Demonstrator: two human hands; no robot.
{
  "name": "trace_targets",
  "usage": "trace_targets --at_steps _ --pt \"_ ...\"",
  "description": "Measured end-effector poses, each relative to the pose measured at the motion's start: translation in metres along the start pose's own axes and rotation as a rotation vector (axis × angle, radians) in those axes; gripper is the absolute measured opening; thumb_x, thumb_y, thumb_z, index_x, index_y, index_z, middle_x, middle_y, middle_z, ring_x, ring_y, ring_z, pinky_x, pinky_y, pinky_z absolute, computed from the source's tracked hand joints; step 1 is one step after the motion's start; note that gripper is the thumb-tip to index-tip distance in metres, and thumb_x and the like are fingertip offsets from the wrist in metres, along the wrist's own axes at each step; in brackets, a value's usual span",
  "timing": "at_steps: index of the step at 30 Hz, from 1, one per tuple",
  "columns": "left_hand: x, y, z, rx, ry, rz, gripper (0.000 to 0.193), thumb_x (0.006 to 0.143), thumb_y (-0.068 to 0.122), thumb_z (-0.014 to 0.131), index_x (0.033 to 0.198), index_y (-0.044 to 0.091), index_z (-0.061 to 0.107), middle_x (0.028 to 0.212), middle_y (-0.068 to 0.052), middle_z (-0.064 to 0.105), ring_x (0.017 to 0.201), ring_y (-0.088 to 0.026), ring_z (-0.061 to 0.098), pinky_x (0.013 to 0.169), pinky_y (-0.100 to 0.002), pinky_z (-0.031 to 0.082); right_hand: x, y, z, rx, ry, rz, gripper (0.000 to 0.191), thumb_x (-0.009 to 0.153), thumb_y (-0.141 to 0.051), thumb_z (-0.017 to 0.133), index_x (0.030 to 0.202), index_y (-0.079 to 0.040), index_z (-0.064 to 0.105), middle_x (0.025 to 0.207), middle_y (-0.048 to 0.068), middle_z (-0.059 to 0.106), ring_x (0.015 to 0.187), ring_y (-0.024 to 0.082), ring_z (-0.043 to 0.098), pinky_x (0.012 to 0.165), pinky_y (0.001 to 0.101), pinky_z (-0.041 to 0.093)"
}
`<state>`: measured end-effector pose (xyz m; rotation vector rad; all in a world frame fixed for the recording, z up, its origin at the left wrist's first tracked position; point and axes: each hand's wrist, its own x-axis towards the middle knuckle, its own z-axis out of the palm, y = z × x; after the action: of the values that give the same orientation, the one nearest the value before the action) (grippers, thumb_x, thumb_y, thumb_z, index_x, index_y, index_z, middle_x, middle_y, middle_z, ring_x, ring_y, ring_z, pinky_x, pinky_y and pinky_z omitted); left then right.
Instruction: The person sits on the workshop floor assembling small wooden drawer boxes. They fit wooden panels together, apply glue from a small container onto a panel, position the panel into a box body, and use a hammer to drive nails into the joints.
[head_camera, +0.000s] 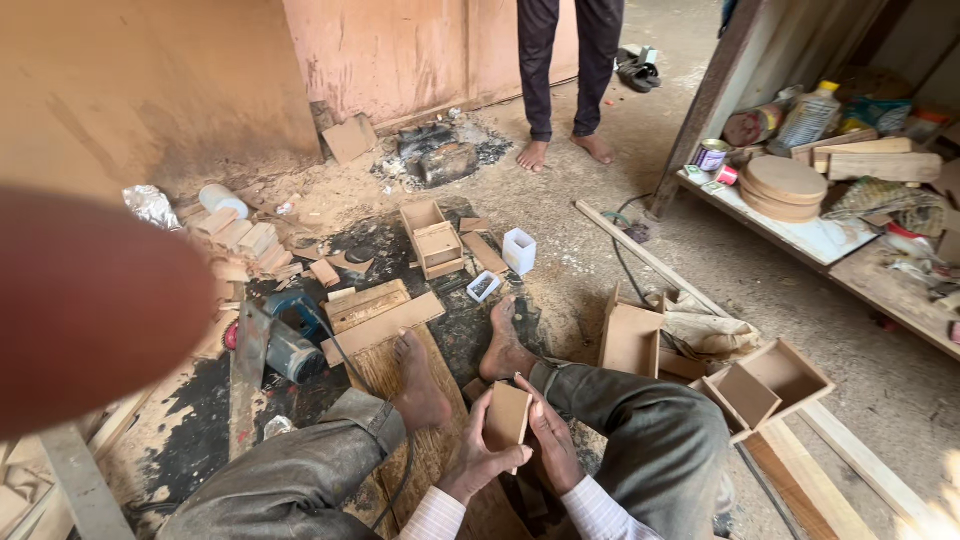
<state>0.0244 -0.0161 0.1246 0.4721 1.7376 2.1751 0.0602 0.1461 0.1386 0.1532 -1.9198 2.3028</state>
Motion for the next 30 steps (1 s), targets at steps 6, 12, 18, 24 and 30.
trace_targets --at_steps 6,12,18,24,30 --pt "-0.002 0.015 0.011 0.072 0.058 0.067 0.103 0.068 0.022 0.091 0.153 0.004 0.035 0.137 -0.014 0.059 0.126 -0.022 0.061 0.102 -0.038 0.054 -0.007 -0.015 0.003 0.003 -0.006 -0.081 0.064 0.106 -0.044 0.043 0.154 -0.002 0.045 0.152 0.012 0.055 0.142 0.020 0.049 0.118 0.0349 0.035" --pt "-0.020 0.055 0.032 0.019 0.043 -0.087 0.113 0.059 0.022 0.088 0.157 0.011 0.031 0.131 -0.015 0.059 0.105 -0.029 0.064 0.080 -0.045 0.056 -0.017 -0.045 0.011 0.060 0.004 -0.042 0.061 0.107 -0.041 0.046 0.153 -0.002 0.049 0.146 0.013 0.060 0.134 0.020 0.055 0.113 0.0351 0.042" --pt "-0.035 0.083 0.047 0.156 -0.025 0.196 0.107 0.070 0.026 0.090 0.155 0.002 0.028 0.141 -0.016 0.054 0.126 -0.024 0.060 0.100 -0.037 0.057 -0.030 -0.065 0.013 0.126 0.016 -0.108 0.060 0.108 -0.039 0.044 0.153 0.001 0.046 0.150 0.012 0.056 0.137 0.019 0.053 0.115 0.0351 0.041" --pt "-0.037 0.094 0.067 0.229 0.021 0.152 0.105 0.070 0.031 0.088 0.153 0.001 0.031 0.137 -0.020 0.057 0.118 -0.027 0.063 0.092 -0.039 0.058 -0.038 -0.071 0.002 0.164 0.010 -0.203 0.066 0.108 -0.041 0.047 0.152 0.008 0.044 0.153 0.016 0.054 0.136 0.021 0.053 0.115 0.0361 0.041" --pt "-0.032 0.085 0.076 0.318 -0.020 0.181 0.104 0.075 0.035 0.089 0.153 0.000 0.031 0.140 -0.021 0.059 0.127 -0.028 0.064 0.101 -0.040 0.056 -0.045 -0.068 -0.011 0.222 0.079 -0.107 0.069 0.107 -0.043 0.045 0.153 0.008 0.043 0.147 0.018 0.058 0.132 0.022 0.056 0.112 0.0367 0.044"
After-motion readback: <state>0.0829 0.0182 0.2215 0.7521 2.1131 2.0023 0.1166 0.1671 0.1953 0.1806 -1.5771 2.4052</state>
